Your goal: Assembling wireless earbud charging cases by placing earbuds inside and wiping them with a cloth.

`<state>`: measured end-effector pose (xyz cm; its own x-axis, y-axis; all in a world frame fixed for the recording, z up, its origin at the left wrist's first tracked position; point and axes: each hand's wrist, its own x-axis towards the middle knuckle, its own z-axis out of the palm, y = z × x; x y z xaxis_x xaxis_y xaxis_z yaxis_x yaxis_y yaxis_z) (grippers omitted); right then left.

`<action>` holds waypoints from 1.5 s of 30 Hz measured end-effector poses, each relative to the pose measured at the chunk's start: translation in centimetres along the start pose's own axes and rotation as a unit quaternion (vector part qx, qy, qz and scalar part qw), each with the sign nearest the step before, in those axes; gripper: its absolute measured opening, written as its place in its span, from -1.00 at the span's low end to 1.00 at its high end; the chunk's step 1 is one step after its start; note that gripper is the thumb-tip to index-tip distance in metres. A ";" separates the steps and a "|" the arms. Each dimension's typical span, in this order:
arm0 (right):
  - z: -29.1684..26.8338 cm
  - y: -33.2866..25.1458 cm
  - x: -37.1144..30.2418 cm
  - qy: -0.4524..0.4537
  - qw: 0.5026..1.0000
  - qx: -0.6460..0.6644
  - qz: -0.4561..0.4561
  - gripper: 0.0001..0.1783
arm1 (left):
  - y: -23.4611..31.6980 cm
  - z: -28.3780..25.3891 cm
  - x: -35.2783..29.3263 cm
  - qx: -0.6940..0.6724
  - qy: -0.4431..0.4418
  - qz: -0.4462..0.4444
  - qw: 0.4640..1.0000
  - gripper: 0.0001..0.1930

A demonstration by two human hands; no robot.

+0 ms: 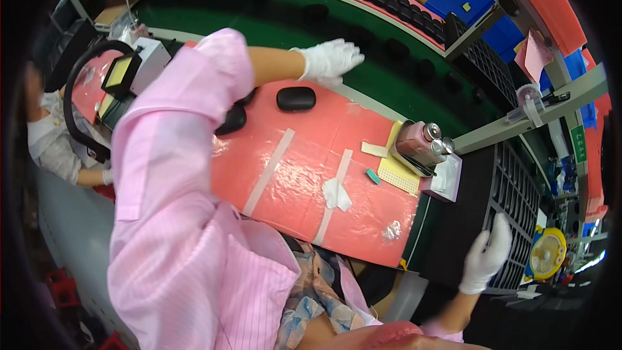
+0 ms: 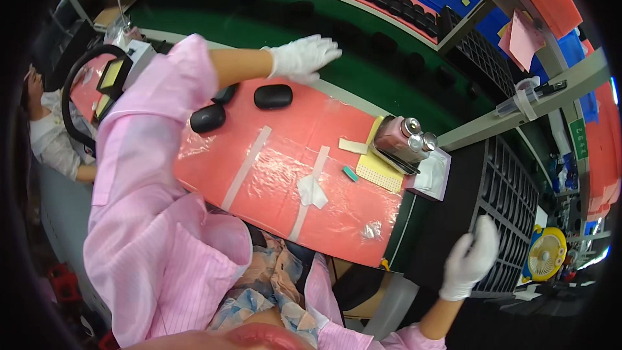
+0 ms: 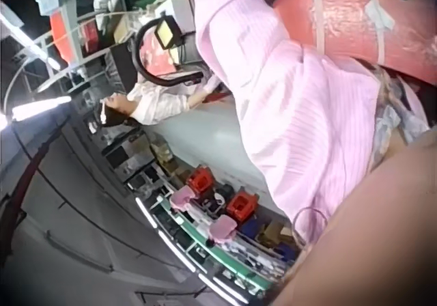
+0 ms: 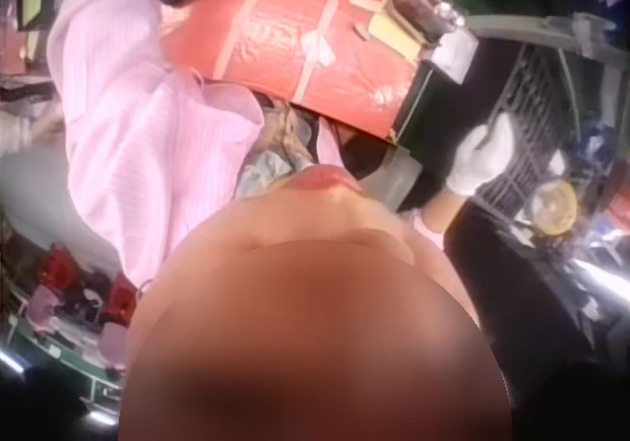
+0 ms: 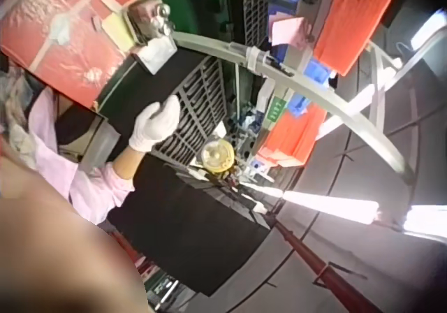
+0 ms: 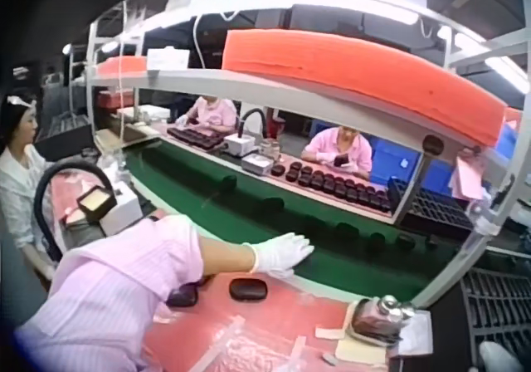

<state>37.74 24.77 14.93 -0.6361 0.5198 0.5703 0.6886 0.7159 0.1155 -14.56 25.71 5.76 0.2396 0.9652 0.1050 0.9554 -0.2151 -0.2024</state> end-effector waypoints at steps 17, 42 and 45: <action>12.1 -19.4 -10.4 -0.060 0.981 0.128 0.132 -0.67 | -14.7 8.9 11.4 -0.051 -0.051 -0.281 0.957 -0.05; 13.5 -22.6 1.7 -0.135 0.834 0.533 -0.034 -0.21 | 11.2 -4.7 -14.1 -0.632 -0.073 -0.028 0.771 -0.31; 11.4 -24.6 0.7 -0.062 0.829 0.553 0.048 -0.21 | 16.1 -4.0 -16.7 -0.846 0.079 -0.156 0.504 -0.36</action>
<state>16.38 12.80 3.17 -0.6744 0.5945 0.4379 0.0406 0.6220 -0.7819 -2.48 5.53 4.63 -0.0850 0.9962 -0.0211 -0.3014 -0.0056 0.9535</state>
